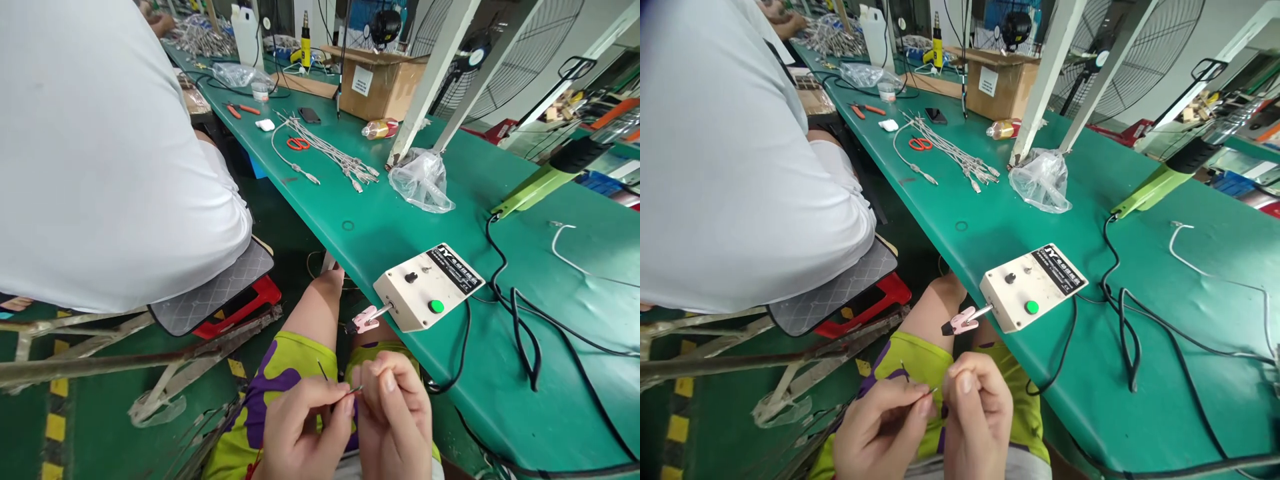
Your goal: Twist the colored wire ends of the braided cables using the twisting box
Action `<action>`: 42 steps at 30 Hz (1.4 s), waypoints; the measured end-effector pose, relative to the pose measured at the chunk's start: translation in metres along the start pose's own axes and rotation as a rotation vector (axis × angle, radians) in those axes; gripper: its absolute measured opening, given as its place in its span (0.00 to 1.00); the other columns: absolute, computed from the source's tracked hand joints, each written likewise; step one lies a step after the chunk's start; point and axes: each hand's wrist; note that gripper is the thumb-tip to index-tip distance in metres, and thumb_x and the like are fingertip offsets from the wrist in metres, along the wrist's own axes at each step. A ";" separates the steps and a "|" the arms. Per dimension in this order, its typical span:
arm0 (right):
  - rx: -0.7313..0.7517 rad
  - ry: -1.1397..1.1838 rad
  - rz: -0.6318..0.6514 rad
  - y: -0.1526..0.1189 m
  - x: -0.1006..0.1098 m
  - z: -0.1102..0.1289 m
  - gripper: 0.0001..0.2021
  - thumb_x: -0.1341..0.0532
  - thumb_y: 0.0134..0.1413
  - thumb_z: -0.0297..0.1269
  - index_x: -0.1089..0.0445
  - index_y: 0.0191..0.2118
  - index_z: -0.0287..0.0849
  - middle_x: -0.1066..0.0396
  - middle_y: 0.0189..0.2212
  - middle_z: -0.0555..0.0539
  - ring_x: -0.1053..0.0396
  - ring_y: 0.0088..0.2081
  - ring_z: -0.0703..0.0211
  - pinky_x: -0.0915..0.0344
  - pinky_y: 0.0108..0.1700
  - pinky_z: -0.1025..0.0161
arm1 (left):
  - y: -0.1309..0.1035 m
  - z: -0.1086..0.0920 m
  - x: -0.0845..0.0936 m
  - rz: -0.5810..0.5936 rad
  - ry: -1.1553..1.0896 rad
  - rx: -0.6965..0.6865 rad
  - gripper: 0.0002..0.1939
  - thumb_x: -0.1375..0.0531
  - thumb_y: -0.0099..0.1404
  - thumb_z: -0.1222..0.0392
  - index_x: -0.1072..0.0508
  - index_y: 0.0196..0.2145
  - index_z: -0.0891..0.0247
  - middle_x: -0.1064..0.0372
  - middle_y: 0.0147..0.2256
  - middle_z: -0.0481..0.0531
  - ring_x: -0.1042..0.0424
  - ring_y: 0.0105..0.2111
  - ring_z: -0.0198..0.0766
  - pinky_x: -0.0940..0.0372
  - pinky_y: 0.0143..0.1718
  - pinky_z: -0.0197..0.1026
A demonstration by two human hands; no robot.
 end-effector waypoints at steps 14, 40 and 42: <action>-0.030 -0.113 0.086 0.005 -0.006 -0.018 0.16 0.22 0.66 0.51 0.20 0.33 0.47 0.35 0.25 0.52 0.40 0.28 0.60 0.42 0.32 0.62 | 0.010 0.012 0.006 0.080 0.024 0.078 0.07 0.32 0.74 0.67 0.22 0.40 0.56 0.24 0.25 0.44 0.27 0.20 0.33 0.31 0.24 0.30; -0.034 -0.223 0.029 0.029 0.005 -0.018 0.12 0.20 0.64 0.47 0.14 0.34 0.46 0.31 0.22 0.52 0.40 0.25 0.64 0.37 0.29 0.69 | 0.023 0.022 -0.004 -0.023 -0.214 0.338 0.05 0.31 0.75 0.66 0.22 0.41 0.58 0.25 0.25 0.42 0.32 0.19 0.28 0.36 0.22 0.25; -0.046 -0.201 0.014 0.034 0.002 -0.018 0.19 0.23 0.67 0.51 0.18 0.29 0.44 0.35 0.20 0.53 0.42 0.23 0.65 0.39 0.28 0.69 | 0.027 0.021 -0.003 -0.018 -0.209 0.345 0.05 0.32 0.75 0.67 0.22 0.41 0.58 0.25 0.26 0.43 0.30 0.19 0.29 0.34 0.22 0.26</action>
Point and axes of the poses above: each hand's wrist, its own y-axis towards the middle knuckle, its own x-axis out of the back of the hand, z = x × y
